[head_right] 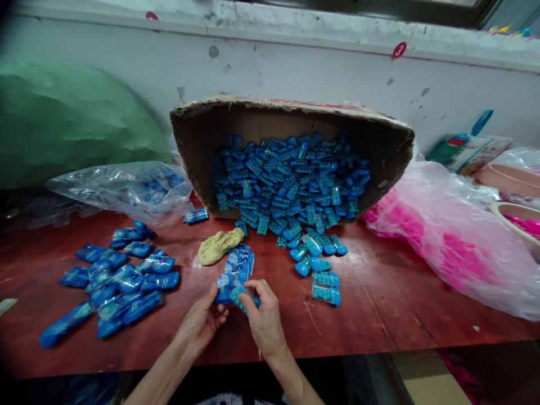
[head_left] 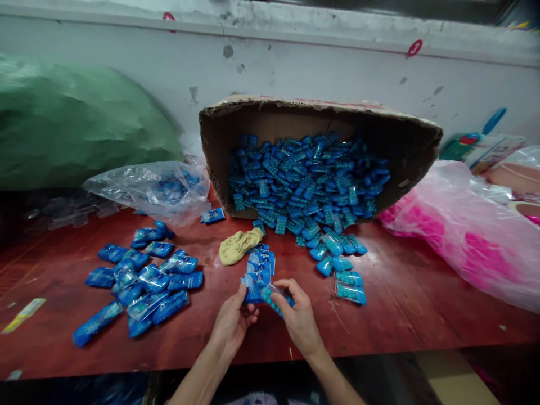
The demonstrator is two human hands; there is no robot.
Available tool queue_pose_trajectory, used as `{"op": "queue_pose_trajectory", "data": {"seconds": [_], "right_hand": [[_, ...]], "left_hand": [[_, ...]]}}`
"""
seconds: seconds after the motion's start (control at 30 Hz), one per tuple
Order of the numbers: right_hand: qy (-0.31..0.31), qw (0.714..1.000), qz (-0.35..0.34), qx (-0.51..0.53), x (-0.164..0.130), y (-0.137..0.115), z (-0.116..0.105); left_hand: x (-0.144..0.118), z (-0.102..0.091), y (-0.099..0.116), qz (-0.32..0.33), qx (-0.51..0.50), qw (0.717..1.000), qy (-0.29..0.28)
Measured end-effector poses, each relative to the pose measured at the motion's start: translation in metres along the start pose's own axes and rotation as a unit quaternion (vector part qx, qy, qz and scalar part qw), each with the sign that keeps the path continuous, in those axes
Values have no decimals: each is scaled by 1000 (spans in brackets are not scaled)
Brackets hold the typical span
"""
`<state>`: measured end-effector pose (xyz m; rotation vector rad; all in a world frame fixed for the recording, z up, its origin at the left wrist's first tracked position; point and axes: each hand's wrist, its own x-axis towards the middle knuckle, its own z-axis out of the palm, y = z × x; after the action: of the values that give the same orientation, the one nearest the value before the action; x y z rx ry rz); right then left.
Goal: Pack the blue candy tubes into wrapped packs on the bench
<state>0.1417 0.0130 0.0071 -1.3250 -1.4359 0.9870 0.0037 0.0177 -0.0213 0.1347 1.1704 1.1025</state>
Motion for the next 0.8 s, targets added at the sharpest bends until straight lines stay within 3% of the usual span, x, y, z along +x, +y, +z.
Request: {"op": "queue_pose_trajectory", "data": {"seconds": [0.27, 0.57, 0.67, 0.8], "right_hand": [[-31, 996, -82, -21, 0, 2, -2], [-38, 998, 42, 40, 3, -2, 0], [-27, 999, 18, 26, 2, 4, 3], [-26, 999, -18, 9, 2, 12, 4]], "left_hand": [[-3, -2, 3, 60, 35, 997, -34], [-3, -3, 1, 168, 86, 982, -24], [-1, -3, 2, 182, 109, 977, -14], [-2, -2, 5, 152, 68, 986, -28]]}}
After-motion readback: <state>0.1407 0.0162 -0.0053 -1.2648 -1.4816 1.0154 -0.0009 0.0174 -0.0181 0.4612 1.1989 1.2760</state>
